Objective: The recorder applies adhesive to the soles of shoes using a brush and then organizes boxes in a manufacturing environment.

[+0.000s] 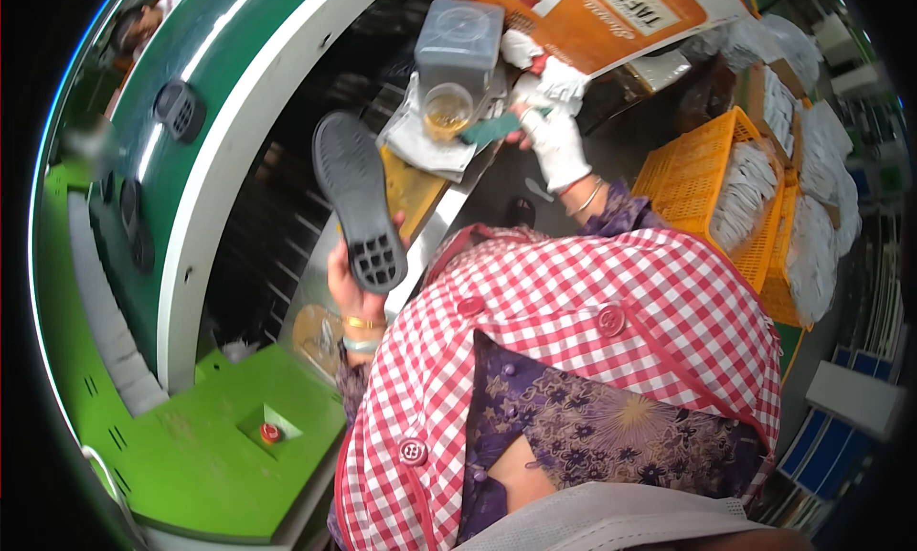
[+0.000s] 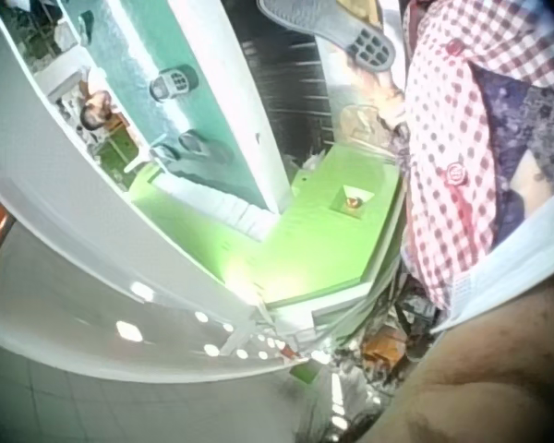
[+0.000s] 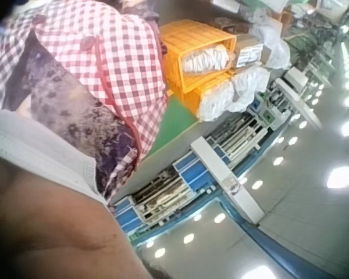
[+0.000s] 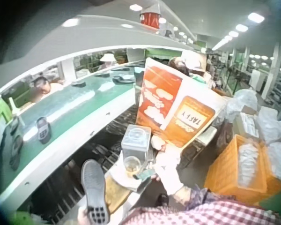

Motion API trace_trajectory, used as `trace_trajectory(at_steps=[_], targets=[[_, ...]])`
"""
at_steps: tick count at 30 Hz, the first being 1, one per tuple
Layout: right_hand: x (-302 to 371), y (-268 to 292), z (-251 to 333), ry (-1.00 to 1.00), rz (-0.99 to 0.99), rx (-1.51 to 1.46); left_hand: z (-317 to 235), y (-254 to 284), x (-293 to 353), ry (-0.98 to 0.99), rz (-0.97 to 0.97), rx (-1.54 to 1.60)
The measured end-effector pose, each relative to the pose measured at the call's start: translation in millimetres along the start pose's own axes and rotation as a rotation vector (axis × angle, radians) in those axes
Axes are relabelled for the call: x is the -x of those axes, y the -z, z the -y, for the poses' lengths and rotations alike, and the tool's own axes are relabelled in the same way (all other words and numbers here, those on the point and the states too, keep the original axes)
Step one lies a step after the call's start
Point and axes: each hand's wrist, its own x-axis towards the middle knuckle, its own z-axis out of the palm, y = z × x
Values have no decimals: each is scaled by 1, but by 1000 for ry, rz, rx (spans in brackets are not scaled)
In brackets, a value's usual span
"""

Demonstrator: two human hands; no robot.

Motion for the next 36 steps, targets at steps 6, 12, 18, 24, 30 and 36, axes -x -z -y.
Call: trace_trajectory(at_steps=[6,12,18,24,30,36], targets=[[-49,-3,-8,178,45,-15,-2,-3,-30,27,168,130],[-74,-31,-25,215,101,412,3,-4,-32,-43,48,123],[-80,-48,-17,334,138,719,9,5,-28,-79,-34,72],[-82,-42,1,456,8,705,9,4,-23,-36,8,67],[-88,-41,-5,316,107,569,11,1,-24,-21,41,100],[-86,-42,-9,546,63,797,13,-2,-27,-63,52,47]])
